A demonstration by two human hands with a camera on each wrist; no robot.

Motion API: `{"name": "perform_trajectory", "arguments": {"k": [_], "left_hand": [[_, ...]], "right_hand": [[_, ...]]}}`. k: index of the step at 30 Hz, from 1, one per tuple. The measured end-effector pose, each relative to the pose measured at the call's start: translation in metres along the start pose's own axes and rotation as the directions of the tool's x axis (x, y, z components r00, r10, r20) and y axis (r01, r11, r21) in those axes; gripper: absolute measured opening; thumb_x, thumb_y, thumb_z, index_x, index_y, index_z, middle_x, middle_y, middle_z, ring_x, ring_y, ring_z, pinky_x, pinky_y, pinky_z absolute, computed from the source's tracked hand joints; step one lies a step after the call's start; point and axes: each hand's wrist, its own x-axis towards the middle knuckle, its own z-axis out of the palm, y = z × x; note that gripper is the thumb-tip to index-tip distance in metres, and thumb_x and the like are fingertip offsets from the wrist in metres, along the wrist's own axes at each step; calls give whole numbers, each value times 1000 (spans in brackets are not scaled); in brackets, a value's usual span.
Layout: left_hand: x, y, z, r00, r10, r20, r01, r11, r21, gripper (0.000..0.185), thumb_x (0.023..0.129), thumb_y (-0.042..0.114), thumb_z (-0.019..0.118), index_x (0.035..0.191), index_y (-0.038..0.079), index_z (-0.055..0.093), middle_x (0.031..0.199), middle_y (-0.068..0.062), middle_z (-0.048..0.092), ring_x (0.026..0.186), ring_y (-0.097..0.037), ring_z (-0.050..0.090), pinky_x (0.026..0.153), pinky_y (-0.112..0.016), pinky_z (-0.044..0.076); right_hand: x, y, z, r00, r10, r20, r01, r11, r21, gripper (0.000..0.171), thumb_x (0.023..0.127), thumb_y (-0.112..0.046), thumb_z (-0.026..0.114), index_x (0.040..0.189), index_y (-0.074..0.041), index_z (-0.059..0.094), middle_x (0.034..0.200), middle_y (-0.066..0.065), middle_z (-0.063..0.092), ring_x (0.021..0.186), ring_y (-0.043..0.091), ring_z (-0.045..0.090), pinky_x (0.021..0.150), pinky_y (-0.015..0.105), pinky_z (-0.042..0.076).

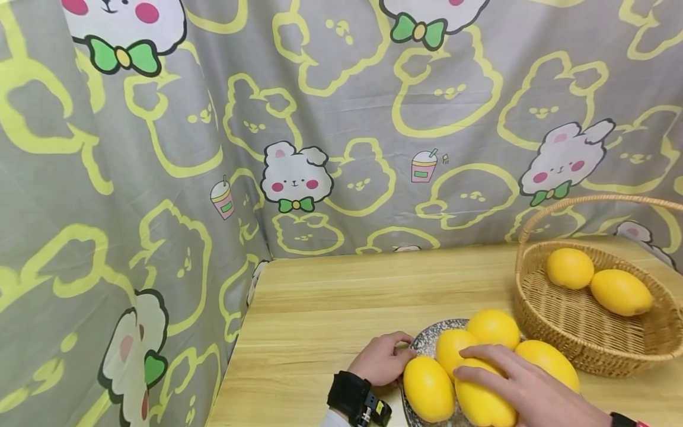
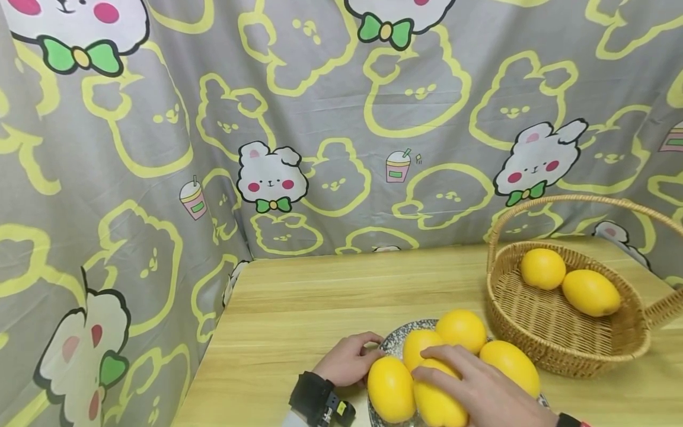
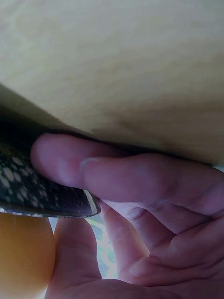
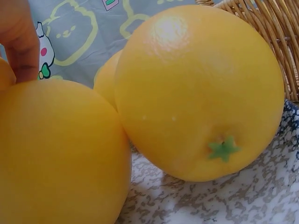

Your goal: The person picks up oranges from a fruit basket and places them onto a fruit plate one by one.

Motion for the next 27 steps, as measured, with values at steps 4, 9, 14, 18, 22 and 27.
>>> {"name": "perform_trajectory", "arguments": {"k": [4,9,14,18,22,27], "left_hand": [[0,0,0,1000,-3,1,3,1000,1,32,103,36,62,131,20,67,61,5,62,46,-11,55,48,-25,48],[0,0,0,1000,-6,3,6,1000,1,33,103,36,62,131,20,67,61,5,62,46,-11,55,48,-25,48],[0,1,-1,1000,-9,5,9,1000,1,32,103,36,62,131,21,67,63,5,63,47,-12,55,48,-25,48],[0,2,-1,1000,-8,7,8,1000,-3,33,103,36,62,131,21,67,63,4,64,47,-13,56,48,-26,49],[0,2,-1,1000,-4,11,4,1000,-13,32,103,35,62,131,21,67,63,3,64,47,-13,56,48,-27,49],[-1,1,-2,1000,-4,15,4,1000,-20,32,103,35,62,131,21,67,63,3,64,47,-13,55,48,-26,48]], "right_hand": [[-1,1,1,1000,-20,-6,21,1000,12,83,68,-71,86,140,-40,59,141,-10,55,102,3,64,69,23,50],[-1,2,5,998,-61,-4,61,997,39,82,71,-67,86,141,-37,59,140,-9,55,107,5,64,71,23,53],[-3,0,9,999,-53,11,53,999,2,82,71,-69,84,143,-40,57,141,-12,56,113,2,62,74,24,56],[-4,-2,11,999,-47,-5,47,999,-25,82,70,-72,83,142,-43,57,141,-14,57,116,2,60,76,26,57],[-3,-1,15,992,-110,-67,111,994,9,82,69,-67,87,140,-36,59,139,-8,59,120,3,57,87,16,51],[-4,0,18,989,-135,-58,134,991,-9,80,72,-68,84,141,-37,58,141,-8,58,120,1,56,89,15,51]]}}
